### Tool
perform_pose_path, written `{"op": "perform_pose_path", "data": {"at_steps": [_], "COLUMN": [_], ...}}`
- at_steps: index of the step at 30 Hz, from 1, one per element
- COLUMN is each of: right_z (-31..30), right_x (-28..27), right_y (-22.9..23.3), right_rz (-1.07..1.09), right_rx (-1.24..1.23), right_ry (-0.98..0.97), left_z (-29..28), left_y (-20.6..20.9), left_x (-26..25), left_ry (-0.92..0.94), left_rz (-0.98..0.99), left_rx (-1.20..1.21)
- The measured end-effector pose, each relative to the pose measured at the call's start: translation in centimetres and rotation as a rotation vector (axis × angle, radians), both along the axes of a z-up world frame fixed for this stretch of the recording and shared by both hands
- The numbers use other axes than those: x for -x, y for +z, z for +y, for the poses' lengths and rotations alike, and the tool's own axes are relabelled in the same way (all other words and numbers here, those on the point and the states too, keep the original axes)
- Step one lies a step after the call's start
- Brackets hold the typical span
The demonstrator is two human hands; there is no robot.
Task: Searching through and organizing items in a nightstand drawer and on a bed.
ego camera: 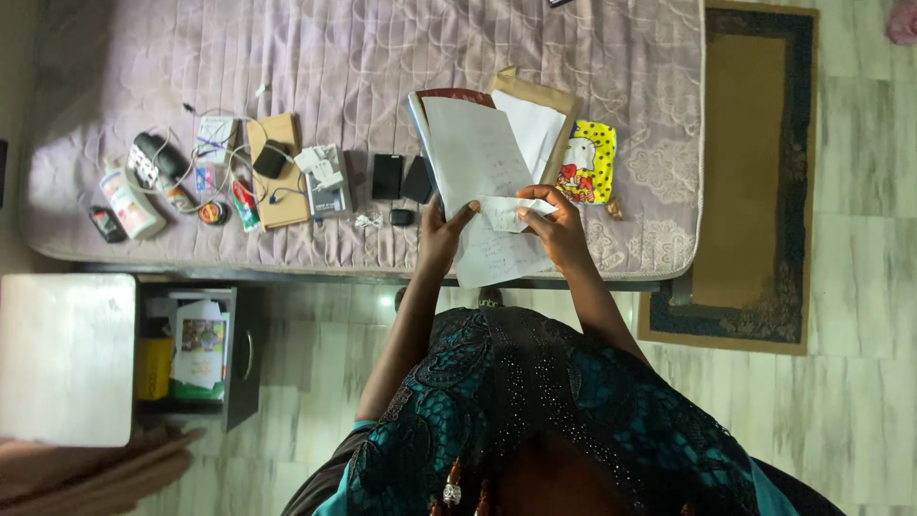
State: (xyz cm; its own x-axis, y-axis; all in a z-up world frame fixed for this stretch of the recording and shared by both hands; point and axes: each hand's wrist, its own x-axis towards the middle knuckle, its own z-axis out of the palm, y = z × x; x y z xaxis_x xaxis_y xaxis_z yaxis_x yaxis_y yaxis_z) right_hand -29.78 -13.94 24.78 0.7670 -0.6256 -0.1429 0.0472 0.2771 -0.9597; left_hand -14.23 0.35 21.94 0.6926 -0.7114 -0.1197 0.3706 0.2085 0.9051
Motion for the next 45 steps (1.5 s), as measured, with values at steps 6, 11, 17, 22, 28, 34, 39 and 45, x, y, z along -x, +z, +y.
{"op": "perform_pose_path", "data": {"at_steps": [6, 11, 17, 22, 28, 34, 39, 45], "right_z": [0.6, -1.0, -1.1, 0.7, 3.9, 3.8, 6.1, 11.4], "right_x": [-0.3, 0.6, 0.7, -1.1, -1.7, -1.5, -2.5, -3.4], "right_y": [-0.7, -3.1, -2.0, -0.5, 1.6, -4.7, -3.0, 2.7], "right_rz": [-0.006, -0.14, -0.356, -0.103, -0.325, -0.384, -0.26, -0.14], "right_rx": [0.069, 0.033, 0.067, 0.175, -0.01, 0.127, -0.238, -0.011], "right_ry": [0.028, -0.116, -0.265, -0.406, -0.501, -0.496, -0.571, -0.628], "left_z": [1.3, 2.6, 5.5, 8.0, 11.6, 13.6, 15.1, 16.4], "left_y": [-1.6, -2.7, -3.0, -4.4, -3.8, -3.6, -4.3, -5.4], "left_x": [-0.1, -1.5, -4.9, -7.0, -8.6, -10.3, -11.7, -12.1], "left_ry": [0.021, 0.09, 0.148, 0.145, 0.143, 0.126, 0.085, 0.061], "left_rz": [0.017, 0.032, -0.017, 0.066, 0.143, 0.171, 0.169, 0.228], "left_rx": [-0.054, -0.101, -0.099, 0.023, 0.004, 0.007, 0.08, 0.007]}}
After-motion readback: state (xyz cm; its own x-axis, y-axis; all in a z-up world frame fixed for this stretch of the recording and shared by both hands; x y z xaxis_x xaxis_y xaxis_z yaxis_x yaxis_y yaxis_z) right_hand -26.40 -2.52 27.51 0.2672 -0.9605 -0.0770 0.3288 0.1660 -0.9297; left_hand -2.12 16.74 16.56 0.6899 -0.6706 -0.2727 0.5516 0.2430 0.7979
